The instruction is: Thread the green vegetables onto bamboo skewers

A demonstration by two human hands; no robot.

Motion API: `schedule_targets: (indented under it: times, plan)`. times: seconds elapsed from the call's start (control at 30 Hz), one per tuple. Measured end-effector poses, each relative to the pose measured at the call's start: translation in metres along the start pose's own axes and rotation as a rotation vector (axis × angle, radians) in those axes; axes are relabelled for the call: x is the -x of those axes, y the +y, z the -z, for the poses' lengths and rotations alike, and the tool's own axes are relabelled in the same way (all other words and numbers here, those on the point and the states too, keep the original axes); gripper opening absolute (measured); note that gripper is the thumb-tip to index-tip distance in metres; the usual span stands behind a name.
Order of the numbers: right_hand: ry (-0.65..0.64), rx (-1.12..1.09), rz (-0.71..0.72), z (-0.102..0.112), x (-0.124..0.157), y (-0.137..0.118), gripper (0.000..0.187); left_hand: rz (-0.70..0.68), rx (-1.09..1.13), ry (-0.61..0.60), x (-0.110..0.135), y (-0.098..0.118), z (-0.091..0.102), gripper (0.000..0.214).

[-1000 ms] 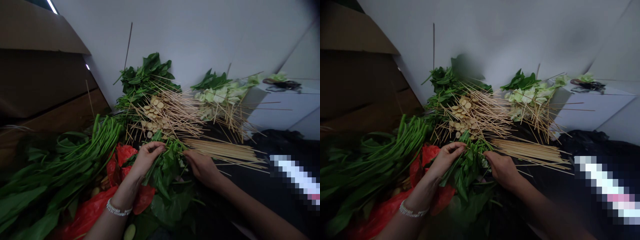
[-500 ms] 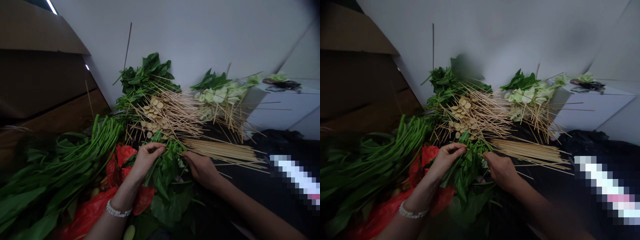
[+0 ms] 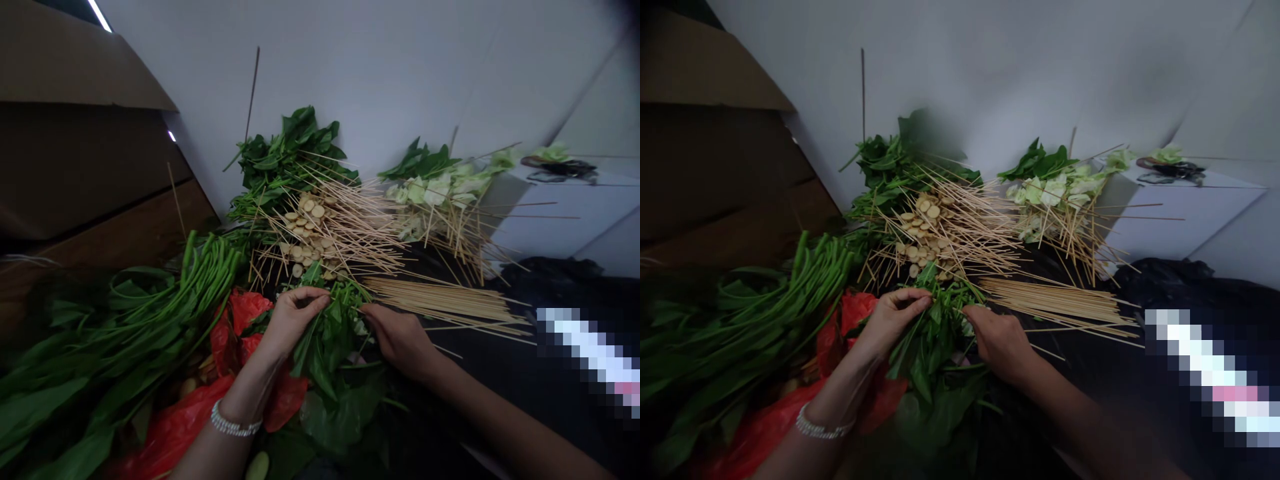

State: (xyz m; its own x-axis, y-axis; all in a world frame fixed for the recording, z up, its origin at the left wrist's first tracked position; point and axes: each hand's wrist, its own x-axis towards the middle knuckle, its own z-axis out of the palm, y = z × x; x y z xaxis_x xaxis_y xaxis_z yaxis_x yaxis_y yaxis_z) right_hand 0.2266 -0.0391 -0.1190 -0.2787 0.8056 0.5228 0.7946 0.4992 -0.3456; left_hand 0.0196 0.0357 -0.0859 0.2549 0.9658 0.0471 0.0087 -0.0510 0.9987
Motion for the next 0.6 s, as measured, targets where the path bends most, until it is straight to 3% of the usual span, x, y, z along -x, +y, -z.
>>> schedule_targets:
  times: [0.2,0.47,0.53,0.6]
  plan:
    - [-0.011,-0.029,-0.027,-0.0009,-0.0003,-0.0020,0.024,-0.124,-0.061,-0.019,0.0009,0.0013,-0.0006,0.011]
    - [-0.018,-0.040,-0.029,0.0016,-0.0021,-0.0031,0.024,-0.121,-0.071,-0.038,0.0005,-0.0044,-0.0033,0.016]
    - [0.000,-0.039,-0.025,0.0034,-0.0027,-0.0034,0.025,-0.099,-0.042,-0.086,0.0024,-0.0040,-0.0032,0.025]
    - [0.042,-0.030,-0.003,0.0052,-0.0025,-0.0035,0.026,-0.103,-0.049,-0.197,0.0057,-0.0026,-0.0042,0.050]
